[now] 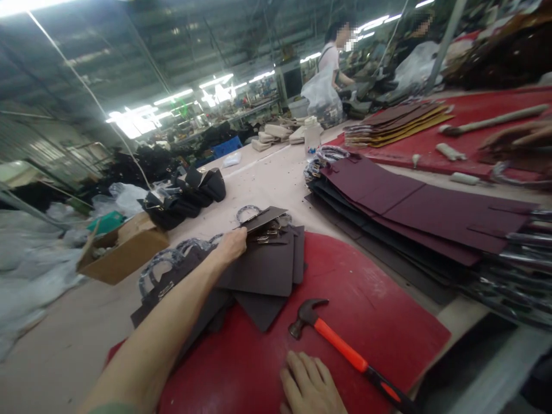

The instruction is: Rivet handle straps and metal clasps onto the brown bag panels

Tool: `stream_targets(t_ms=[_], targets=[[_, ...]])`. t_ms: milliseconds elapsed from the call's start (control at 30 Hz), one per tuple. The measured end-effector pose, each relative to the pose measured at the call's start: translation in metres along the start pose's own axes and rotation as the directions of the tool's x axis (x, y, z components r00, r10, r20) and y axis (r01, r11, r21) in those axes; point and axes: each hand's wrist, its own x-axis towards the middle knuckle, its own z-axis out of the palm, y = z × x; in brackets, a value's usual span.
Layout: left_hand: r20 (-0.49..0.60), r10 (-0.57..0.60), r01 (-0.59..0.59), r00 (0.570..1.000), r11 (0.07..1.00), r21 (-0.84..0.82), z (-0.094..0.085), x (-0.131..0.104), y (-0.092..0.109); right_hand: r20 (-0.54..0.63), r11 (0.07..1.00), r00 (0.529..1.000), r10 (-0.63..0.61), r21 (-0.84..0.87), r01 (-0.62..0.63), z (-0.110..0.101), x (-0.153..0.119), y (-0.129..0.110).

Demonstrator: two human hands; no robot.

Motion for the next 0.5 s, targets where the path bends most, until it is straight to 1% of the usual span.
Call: stream_targets(t_ms=[33, 100, 167, 233, 267, 300, 333, 367, 400, 433, 467, 500], targets=[[-0.016, -0.022, 0.022, 1.0, 1.0, 0.012, -0.012, 0.004, -0.006, 0.0, 1.0, 1.0, 0.013, 0.004, -0.013, 0.002, -0.001, -0.001], [-0.078, -0.081, 0.084, 0.994, 0.996, 0.035, -0.043, 0.008, -0.022, 0.007, 1.0, 1.0, 0.022, 0.015, -0.022, 0.004, -0.002, -0.001], [-0.199, -0.126, 0.146, 0.972, 0.986, 0.084, -0.082, 0.002, -0.043, 0.017, 0.999, 1.0, 0.019, 0.034, -0.02, 0.001, -0.001, -0.003], [-0.344, -0.102, 0.167, 0.933, 0.972, 0.164, -0.119, -0.019, -0.065, 0.024, 0.997, 0.999, 0.036, 0.066, -0.037, -0.006, 0.001, -0.006], [-0.397, -0.056, 0.149, 0.916, 0.967, 0.207, -0.134, -0.036, -0.074, 0.022, 0.994, 0.998, 0.062, 0.089, -0.064, -0.011, 0.002, -0.008], [-0.443, -0.036, 0.157, 0.896, 0.958, 0.239, -0.144, -0.057, -0.081, 0.024, 0.988, 0.995, 0.098, 0.121, -0.1, -0.016, 0.004, -0.01], [-0.484, -0.013, 0.161, 0.875, 0.951, 0.265, -0.149, -0.083, -0.086, 0.031, 0.976, 0.989, 0.142, 0.159, -0.145, -0.021, 0.005, -0.013], [-0.547, 0.016, 0.169, 0.837, 0.943, 0.287, -0.148, -0.112, -0.088, 0.043, 0.96, 0.982, 0.186, 0.204, -0.19, -0.026, 0.007, -0.014], [-0.618, 0.054, 0.173, 0.784, 0.938, 0.302, -0.139, -0.145, -0.086, 0.053, 0.94, 0.972, 0.228, 0.251, -0.234, -0.03, 0.008, -0.015], [-0.673, 0.111, 0.144, 0.731, 0.939, 0.311, -0.125, -0.18, -0.082, 0.056, 0.914, 0.962, 0.269, 0.3, -0.273, -0.033, 0.01, -0.015], [-0.735, 0.158, 0.111, 0.659, 0.947, 0.302, -0.104, -0.218, -0.075, 0.049, 0.883, 0.95, 0.307, 0.357, -0.304, -0.036, 0.011, -0.013], [-0.761, 0.199, 0.052, 0.618, 0.955, 0.292, -0.079, -0.256, -0.065, 0.032, 0.846, 0.937, 0.348, 0.42, -0.328, -0.037, 0.012, -0.01]])
